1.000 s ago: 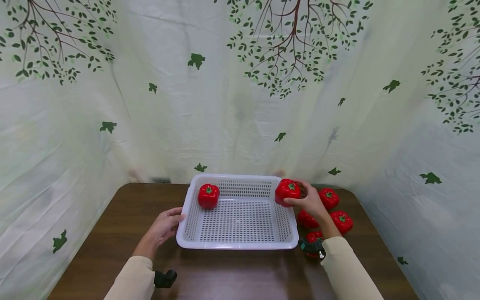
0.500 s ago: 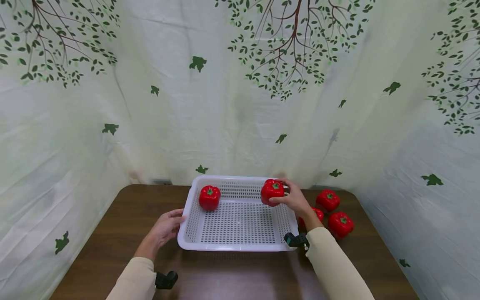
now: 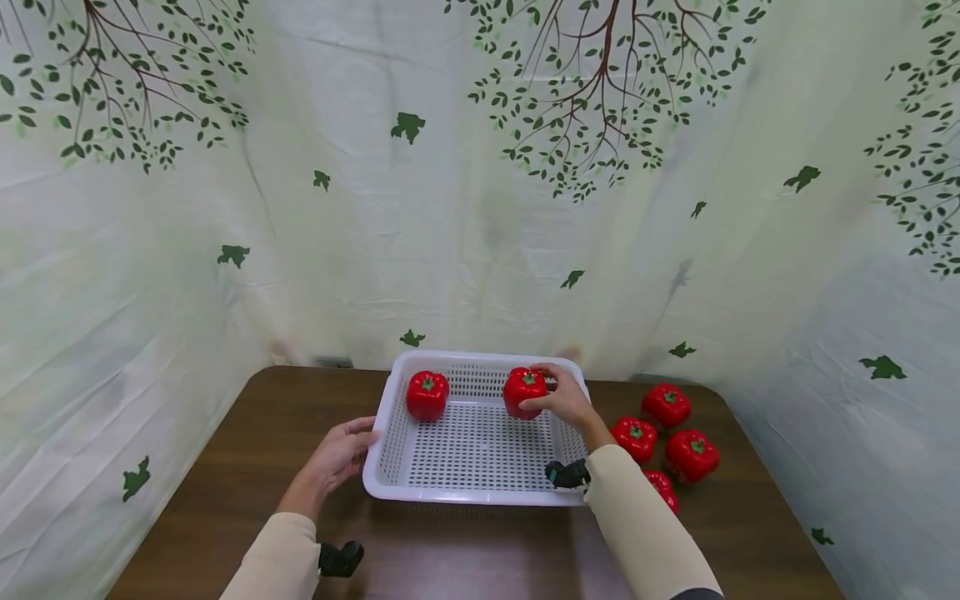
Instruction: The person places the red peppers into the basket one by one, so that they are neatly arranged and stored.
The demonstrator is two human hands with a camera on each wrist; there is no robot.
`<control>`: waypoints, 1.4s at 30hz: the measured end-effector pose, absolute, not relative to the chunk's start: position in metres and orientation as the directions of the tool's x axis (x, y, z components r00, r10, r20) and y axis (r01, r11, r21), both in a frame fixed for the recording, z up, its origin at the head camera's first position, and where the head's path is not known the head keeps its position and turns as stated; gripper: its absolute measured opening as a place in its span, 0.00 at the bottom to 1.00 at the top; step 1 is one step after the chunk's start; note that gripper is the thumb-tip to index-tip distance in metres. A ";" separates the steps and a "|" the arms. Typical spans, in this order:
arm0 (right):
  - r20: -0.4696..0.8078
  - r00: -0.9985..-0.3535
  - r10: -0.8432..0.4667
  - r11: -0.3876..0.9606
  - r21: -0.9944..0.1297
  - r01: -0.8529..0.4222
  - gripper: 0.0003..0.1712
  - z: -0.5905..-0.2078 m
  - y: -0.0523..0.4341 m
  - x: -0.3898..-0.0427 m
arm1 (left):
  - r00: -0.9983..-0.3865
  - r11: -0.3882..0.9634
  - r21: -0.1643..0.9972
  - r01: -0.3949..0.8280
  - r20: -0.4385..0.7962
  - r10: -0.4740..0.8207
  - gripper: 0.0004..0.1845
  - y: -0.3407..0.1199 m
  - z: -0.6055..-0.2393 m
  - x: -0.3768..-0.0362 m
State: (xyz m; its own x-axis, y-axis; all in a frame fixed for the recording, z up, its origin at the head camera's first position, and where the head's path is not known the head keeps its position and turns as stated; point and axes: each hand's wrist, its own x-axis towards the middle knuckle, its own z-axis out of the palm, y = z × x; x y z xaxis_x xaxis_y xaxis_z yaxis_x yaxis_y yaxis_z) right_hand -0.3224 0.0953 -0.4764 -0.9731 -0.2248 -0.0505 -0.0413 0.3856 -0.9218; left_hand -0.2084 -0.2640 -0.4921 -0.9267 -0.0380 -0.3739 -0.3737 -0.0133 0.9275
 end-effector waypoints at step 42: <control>-0.146 -0.971 -0.190 0.477 -0.878 0.039 0.40 -0.500 0.011 -0.338 | -0.924 -0.018 0.925 -0.380 -0.381 -0.033 0.27 -0.266 -0.489 -0.207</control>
